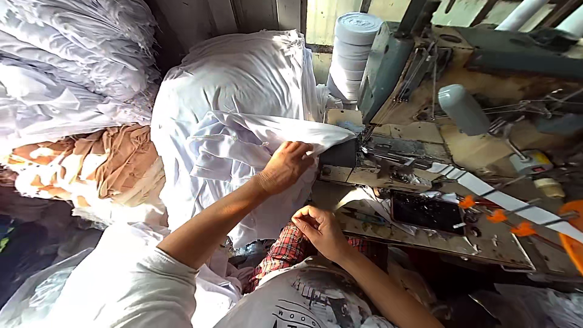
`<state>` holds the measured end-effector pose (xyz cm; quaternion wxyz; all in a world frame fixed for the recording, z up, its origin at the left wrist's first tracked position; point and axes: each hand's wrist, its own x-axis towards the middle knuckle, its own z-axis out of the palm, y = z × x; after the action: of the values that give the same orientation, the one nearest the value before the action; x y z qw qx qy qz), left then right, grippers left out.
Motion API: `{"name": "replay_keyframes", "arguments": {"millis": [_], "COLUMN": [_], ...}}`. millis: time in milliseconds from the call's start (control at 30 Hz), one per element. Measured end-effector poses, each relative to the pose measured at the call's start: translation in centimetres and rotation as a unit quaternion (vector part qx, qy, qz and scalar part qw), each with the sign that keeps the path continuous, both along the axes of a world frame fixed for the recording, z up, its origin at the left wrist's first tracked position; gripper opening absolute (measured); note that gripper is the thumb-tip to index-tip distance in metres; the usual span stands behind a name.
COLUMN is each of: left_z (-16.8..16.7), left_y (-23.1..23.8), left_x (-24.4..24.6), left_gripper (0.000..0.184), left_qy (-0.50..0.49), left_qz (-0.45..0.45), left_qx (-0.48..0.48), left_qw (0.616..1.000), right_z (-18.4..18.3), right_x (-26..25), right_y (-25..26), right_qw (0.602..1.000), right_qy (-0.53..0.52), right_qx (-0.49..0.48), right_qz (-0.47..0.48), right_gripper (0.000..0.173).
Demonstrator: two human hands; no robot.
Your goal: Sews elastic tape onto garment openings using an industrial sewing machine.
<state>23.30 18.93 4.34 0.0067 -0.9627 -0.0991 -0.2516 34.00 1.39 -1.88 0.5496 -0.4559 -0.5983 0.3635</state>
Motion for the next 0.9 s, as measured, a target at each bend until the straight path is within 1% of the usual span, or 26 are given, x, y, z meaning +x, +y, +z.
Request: {"name": "replay_keyframes", "arguments": {"millis": [33,100,167,200,267,300,333,367,433,467,533,567,600,633,667,700,733,800,833,867,900], "left_z": [0.9,4.9,8.5,9.7,11.1,11.4,11.5,11.5,11.2,11.1,10.5,10.0,9.3,8.8,8.3,7.9,7.6,7.0,6.8,6.4,5.9], "left_y": [0.4,0.6,0.6,0.9,2.0,2.4,2.7,2.9,3.9,4.7,7.2,8.4,9.2,9.5,9.2,8.3,7.0,3.8,1.9,0.2,-1.1], "left_x": [-0.1,-0.5,-0.6,-0.3,1.1,2.1,2.9,3.5,4.3,4.2,2.9,1.9,0.9,0.1,-0.3,-0.3,-0.1,0.9,1.5,2.1,2.5], "left_gripper": [0.010,0.014,0.020,0.019,0.006,0.004,0.007,0.009,0.009,0.007,0.003,0.005,0.011,0.018,0.020,0.023,0.028,0.031,0.031,0.032,0.032], "left_qy": [-0.022,-0.071,-0.124,-0.160,-0.220,-0.237,-0.250,-0.263,-0.295,-0.310,-0.306,-0.275,-0.217,-0.148,-0.087,-0.048,-0.041,-0.070,-0.069,-0.045,-0.005], "left_qz": [0.004,-0.008,-0.043,-0.067,-0.126,-0.142,-0.146,-0.144,-0.125,-0.103,-0.030,0.026,0.088,0.142,0.174,0.186,0.164,0.046,-0.021,-0.073,-0.103], "left_qx": [-0.052,-0.168,-0.213,-0.231,-0.282,-0.309,-0.333,-0.356,-0.376,-0.373,-0.343,-0.327,-0.309,-0.294,-0.278,-0.256,-0.228,-0.167,-0.157,-0.149,-0.125], "left_qw": [0.998,0.983,0.968,0.957,0.925,0.910,0.897,0.885,0.869,0.869,0.887,0.904,0.922,0.933,0.941,0.947,0.959,0.982,0.985,0.985,0.987], "right_z": [-0.2,-0.1,0.4,0.6,0.9,1.1,1.2,1.4,1.2,1.0,1.4,1.6,1.8,2.0,2.1,2.2,2.2,2.2,2.2,2.1,2.1], "right_x": [0.3,0.9,1.2,1.1,0.3,-0.2,-0.7,-1.1,-1.3,-1.1,-0.2,0.7,2.0,3.5,4.9,6.0,7.0,8.0,8.3,8.4,8.4], "right_y": [0.0,0.2,0.8,1.4,3.2,4.0,4.8,5.6,6.7,6.5,4.7,3.5,2.2,1.2,0.3,-0.3,-0.6,-1.0,-1.1,-1.1,-1.2], "right_qw": [1.000,0.997,0.993,0.992,0.992,0.992,0.990,0.987,0.979,0.978,0.981,0.980,0.978,0.977,0.976,0.974,0.973,0.973,0.974,0.975,0.976], "right_qy": [0.008,0.010,0.010,0.011,0.023,0.036,0.053,0.078,0.144,0.160,0.144,0.126,0.107,0.099,0.107,0.126,0.143,0.157,0.153,0.149,0.145], "right_qx": [-0.010,-0.040,-0.050,-0.038,-0.025,-0.035,-0.054,-0.073,-0.080,-0.055,0.029,0.070,0.095,0.100,0.087,0.069,0.056,0.044,0.044,0.046,0.050], "right_qz": [-0.016,-0.066,-0.104,-0.116,-0.122,-0.119,-0.117,-0.118,-0.121,-0.123,-0.130,-0.138,-0.149,-0.160,-0.169,-0.172,-0.172,-0.164,-0.159,-0.157,-0.157], "right_gripper": [0.017,0.023,0.036,0.043,0.056,0.060,0.061,0.055,0.029,0.022,0.020,0.020,0.019,0.018,0.017,0.016,0.017,0.019,0.020,0.021,0.022]}}
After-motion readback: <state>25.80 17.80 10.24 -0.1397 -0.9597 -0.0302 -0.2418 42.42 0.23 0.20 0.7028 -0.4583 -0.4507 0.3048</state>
